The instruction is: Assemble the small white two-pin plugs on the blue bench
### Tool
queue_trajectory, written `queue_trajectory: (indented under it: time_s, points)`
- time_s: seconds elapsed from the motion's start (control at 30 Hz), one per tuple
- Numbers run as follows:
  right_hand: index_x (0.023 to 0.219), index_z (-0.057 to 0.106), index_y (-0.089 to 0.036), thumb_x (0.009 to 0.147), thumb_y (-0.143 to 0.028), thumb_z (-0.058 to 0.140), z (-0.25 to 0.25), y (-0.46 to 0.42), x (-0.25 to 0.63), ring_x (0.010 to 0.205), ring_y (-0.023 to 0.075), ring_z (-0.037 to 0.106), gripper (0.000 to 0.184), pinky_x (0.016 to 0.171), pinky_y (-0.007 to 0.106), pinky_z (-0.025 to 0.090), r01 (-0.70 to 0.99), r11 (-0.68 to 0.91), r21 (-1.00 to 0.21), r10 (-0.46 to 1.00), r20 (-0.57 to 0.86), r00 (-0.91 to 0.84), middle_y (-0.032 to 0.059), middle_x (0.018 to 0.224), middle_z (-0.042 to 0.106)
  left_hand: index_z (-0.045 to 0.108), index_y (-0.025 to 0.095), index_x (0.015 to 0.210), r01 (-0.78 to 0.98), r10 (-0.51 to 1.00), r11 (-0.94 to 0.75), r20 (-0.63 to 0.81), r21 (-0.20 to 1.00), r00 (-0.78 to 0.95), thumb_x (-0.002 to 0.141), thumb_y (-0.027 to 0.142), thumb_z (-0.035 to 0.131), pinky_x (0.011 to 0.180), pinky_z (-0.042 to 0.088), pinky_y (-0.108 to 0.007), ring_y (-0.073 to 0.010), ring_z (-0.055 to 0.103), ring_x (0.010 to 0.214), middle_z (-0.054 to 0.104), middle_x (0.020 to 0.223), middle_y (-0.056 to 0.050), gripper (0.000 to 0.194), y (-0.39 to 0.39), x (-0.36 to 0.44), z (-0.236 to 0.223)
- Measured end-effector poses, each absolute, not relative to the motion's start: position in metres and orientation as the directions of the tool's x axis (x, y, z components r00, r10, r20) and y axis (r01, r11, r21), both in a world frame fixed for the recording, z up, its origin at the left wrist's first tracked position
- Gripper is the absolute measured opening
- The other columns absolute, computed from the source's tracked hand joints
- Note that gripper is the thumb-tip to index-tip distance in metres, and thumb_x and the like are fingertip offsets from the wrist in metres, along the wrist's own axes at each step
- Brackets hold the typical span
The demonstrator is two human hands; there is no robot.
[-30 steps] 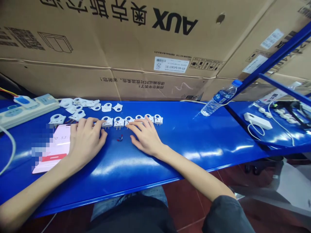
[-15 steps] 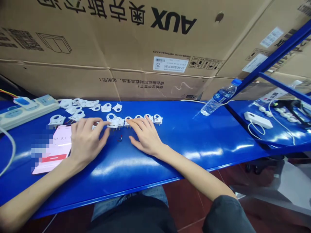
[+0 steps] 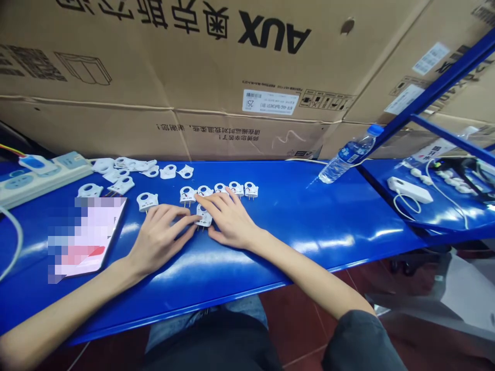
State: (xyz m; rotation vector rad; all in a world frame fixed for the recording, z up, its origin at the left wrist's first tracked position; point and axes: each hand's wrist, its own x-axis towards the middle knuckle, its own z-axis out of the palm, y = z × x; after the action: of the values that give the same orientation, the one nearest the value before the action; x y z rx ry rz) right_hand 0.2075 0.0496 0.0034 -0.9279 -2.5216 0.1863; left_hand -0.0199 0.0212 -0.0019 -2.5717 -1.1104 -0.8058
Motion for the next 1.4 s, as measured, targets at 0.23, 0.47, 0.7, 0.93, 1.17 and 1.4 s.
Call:
queue_trajectory:
  time_s: [0.23, 0.47, 0.7, 0.93, 1.17, 1.4]
  points:
    - [0.157, 0.036, -0.016, 0.093, -0.025, 0.059, 0.0047, 0.0502, 0.2083, 0.136, 0.0292, 0.048, 0.069, 0.126, 0.057, 0.024, 0.567, 0.776, -0.277, 0.631, 0.37, -0.682, 0.0132, 0.145, 0.058, 0.069, 0.018, 0.11, 0.715, 0.58, -0.699, 0.585, 0.0, 0.567, 0.097, 0.018, 0.06, 0.087, 0.046, -0.04, -0.0249, 0.061, 0.096, 0.071, 0.102, -0.009, 0.015, 0.021, -0.0194, -0.0004]
    - [0.158, 0.035, -0.02, 0.088, -0.019, 0.057, 0.0058, 0.0518, 0.2101, 0.137, 0.0304, 0.047, 0.073, 0.126, 0.06, 0.022, 0.566, 0.776, -0.28, 0.631, 0.353, -0.691, 0.0123, 0.145, 0.058, 0.066, 0.021, 0.097, 0.778, 0.665, -0.62, 0.593, 0.099, 0.454, 0.093, 0.018, 0.058, 0.087, 0.045, -0.041, -0.0252, 0.062, 0.095, 0.07, 0.099, -0.006, 0.009, 0.0204, -0.0202, 0.006]
    - [0.156, 0.039, -0.019, 0.088, -0.02, 0.057, 0.0054, 0.051, 0.2096, 0.137, 0.031, 0.046, 0.07, 0.126, 0.06, 0.02, 0.554, 0.789, -0.265, 0.615, 0.338, -0.713, 0.0124, 0.145, 0.059, 0.058, 0.022, 0.088, 0.8, 0.758, -0.589, 0.418, 0.11, 0.501, 0.089, 0.021, 0.054, 0.084, 0.042, -0.042, -0.0258, 0.057, 0.089, 0.067, 0.09, -0.005, 0.004, 0.0246, -0.0232, 0.004]
    - [0.154, 0.042, -0.016, 0.09, -0.022, 0.057, 0.0048, 0.0514, 0.21, 0.138, 0.0294, 0.045, 0.066, 0.128, 0.058, 0.018, 0.557, 0.79, -0.256, 0.613, 0.327, -0.719, 0.0124, 0.145, 0.059, 0.056, 0.021, 0.09, 0.81, 0.777, -0.579, 0.365, 0.094, 0.513, 0.091, 0.022, 0.054, 0.081, 0.04, -0.042, -0.0259, 0.055, 0.089, 0.065, 0.09, -0.006, 0.002, 0.0258, -0.0242, 0.0015]
    - [0.154, 0.042, -0.017, 0.091, -0.023, 0.057, 0.0053, 0.0515, 0.2109, 0.14, 0.03, 0.045, 0.065, 0.127, 0.059, 0.019, 0.558, 0.791, -0.252, 0.612, 0.322, -0.722, 0.0123, 0.146, 0.059, 0.059, 0.02, 0.09, 0.766, 0.728, -0.638, 0.387, 0.08, 0.566, 0.093, 0.018, 0.05, 0.077, 0.04, -0.041, -0.0249, 0.052, 0.086, 0.065, 0.09, -0.007, 0.009, 0.0257, -0.0231, 0.0012]
    - [0.155, 0.04, -0.015, 0.091, -0.023, 0.058, 0.0059, 0.0533, 0.2114, 0.14, 0.0285, 0.045, 0.067, 0.128, 0.057, 0.018, 0.565, 0.787, -0.249, 0.617, 0.333, -0.713, 0.0124, 0.146, 0.059, 0.057, 0.021, 0.094, 0.748, 0.758, -0.621, 0.42, 0.234, 0.498, 0.098, 0.02, 0.047, 0.076, 0.041, -0.038, -0.0232, 0.056, 0.089, 0.066, 0.098, -0.007, 0.01, 0.0247, -0.0227, 0.0041]
